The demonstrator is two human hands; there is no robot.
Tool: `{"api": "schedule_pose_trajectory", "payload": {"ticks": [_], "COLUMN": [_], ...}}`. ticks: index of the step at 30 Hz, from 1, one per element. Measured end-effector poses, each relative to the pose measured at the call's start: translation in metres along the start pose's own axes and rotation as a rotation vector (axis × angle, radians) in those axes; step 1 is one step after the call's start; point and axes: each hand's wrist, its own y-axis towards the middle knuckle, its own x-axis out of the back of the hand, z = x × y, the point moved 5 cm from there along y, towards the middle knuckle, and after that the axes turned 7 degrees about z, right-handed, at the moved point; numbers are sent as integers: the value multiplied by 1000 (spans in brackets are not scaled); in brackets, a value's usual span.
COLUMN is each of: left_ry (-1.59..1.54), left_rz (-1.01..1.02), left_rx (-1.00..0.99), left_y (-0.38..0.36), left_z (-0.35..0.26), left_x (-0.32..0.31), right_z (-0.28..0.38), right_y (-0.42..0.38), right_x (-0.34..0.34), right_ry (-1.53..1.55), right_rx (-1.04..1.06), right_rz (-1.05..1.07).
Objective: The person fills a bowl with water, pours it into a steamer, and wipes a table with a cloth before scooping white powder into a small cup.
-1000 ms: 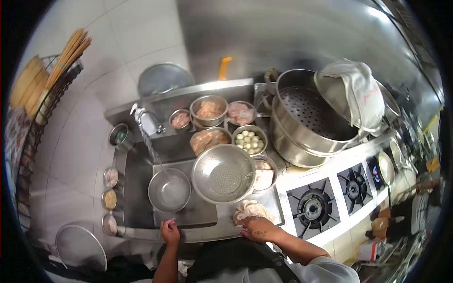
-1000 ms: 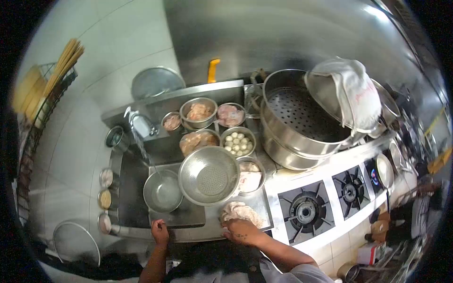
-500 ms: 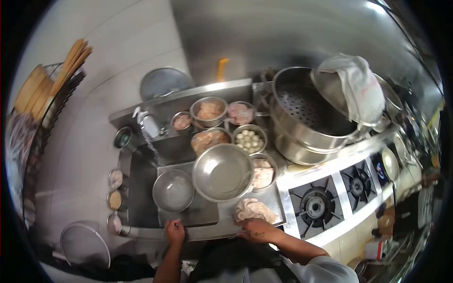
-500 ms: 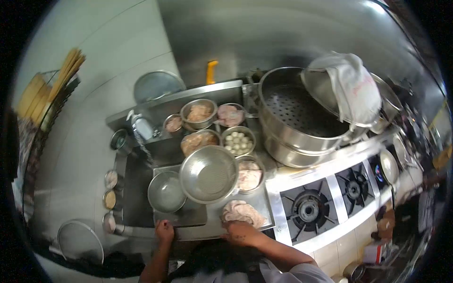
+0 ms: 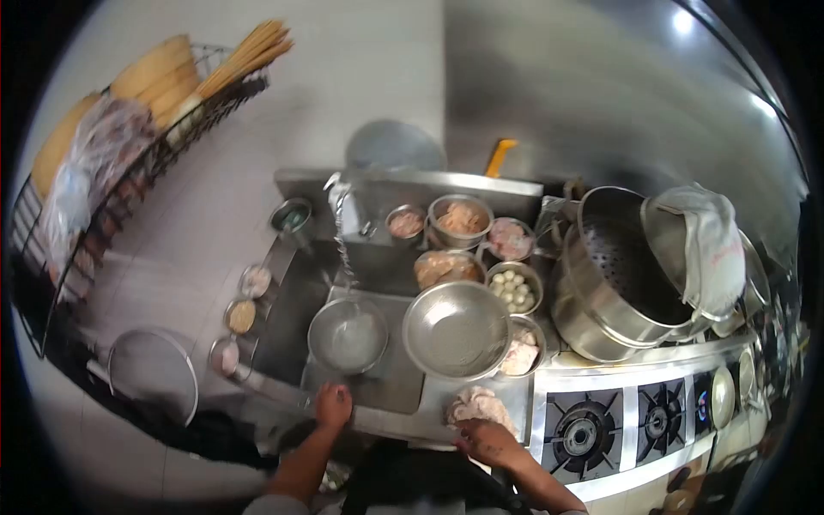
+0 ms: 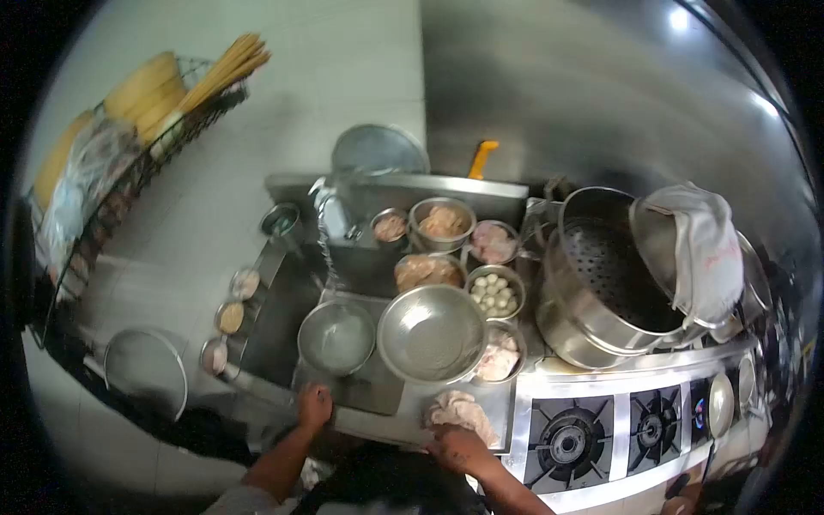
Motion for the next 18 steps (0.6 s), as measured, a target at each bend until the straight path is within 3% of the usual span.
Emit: {"api": "schedule_pose_trajectory", "payload": {"ticks": [2, 11, 18], "left_ry": [6, -43, -32], "left_rz": [-44, -28, -42], "left_rx": [-67, 7, 33], "left_y": [-1, 1, 3], "left_z": [-11, -9, -6], "left_x": [9, 12, 15], "right_z": [-11, 14, 16], "right_y": [0, 3, 17], "right_x": [-8, 5, 4], "right_ry": [-33, 54, -44], "right_rx": [30, -172, -105], "right_rz": [8, 100, 88]}}
